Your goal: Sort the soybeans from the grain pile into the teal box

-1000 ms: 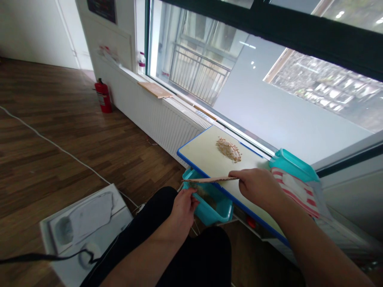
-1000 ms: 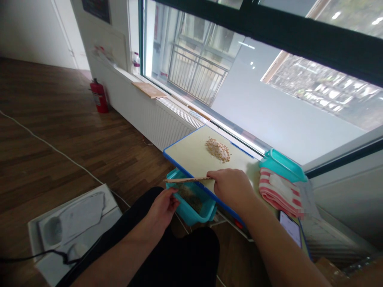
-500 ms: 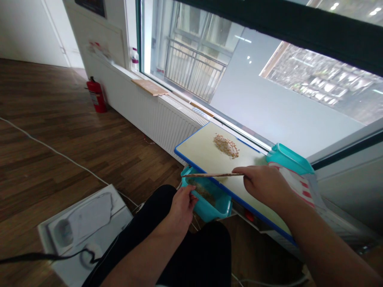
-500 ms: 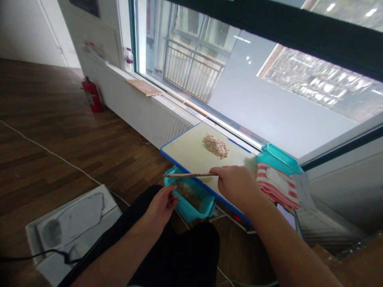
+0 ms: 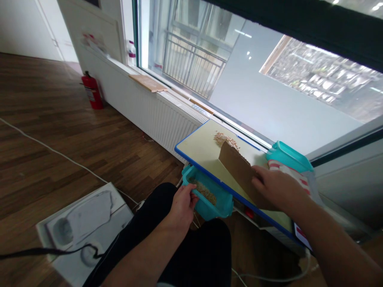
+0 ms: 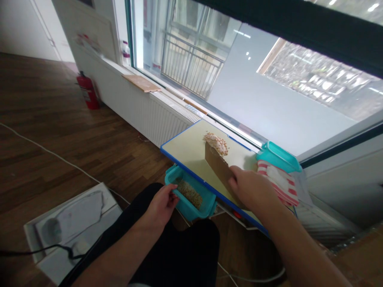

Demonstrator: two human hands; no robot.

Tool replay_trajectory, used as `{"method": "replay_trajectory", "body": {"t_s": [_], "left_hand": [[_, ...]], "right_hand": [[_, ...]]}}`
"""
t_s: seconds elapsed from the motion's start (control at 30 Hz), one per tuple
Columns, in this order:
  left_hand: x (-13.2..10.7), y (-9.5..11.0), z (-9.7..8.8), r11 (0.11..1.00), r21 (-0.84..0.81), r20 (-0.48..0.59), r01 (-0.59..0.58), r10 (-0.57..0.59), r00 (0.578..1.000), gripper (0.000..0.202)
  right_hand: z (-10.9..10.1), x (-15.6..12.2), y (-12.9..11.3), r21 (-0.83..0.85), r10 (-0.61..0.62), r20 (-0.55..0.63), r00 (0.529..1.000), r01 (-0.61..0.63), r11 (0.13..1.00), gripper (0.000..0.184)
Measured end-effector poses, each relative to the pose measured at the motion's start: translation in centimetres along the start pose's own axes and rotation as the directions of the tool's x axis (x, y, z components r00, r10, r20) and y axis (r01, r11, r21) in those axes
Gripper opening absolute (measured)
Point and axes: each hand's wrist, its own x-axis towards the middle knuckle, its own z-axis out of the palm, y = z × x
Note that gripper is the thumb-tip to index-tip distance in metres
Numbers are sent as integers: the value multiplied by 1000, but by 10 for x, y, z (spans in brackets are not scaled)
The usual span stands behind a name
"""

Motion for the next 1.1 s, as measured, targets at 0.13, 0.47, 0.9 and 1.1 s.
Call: {"method": "replay_trajectory", "body": {"t_s": [0.13,0.47,0.9,1.1], "left_hand": [[0,1,0,1000,-1,4,4,-4,1000,17],[-3,4,3,1000,1,10,9,-9,1000,17],[-5,4,2,1000,0,13,11,-11,1000,16],[-5,4,1,1000,-2,9,22,-22,1000,15]], "right_hand": [[4,-7,-7,24,-48,-46,998,49,999,37],[-13,-15,-28,7,-174,-43,984,175,985,38],[-32,-25,-49,66,-166,10,986,165,984,37],[-33,-18,-51,116,-156,-17,988,157,981,35]]}}
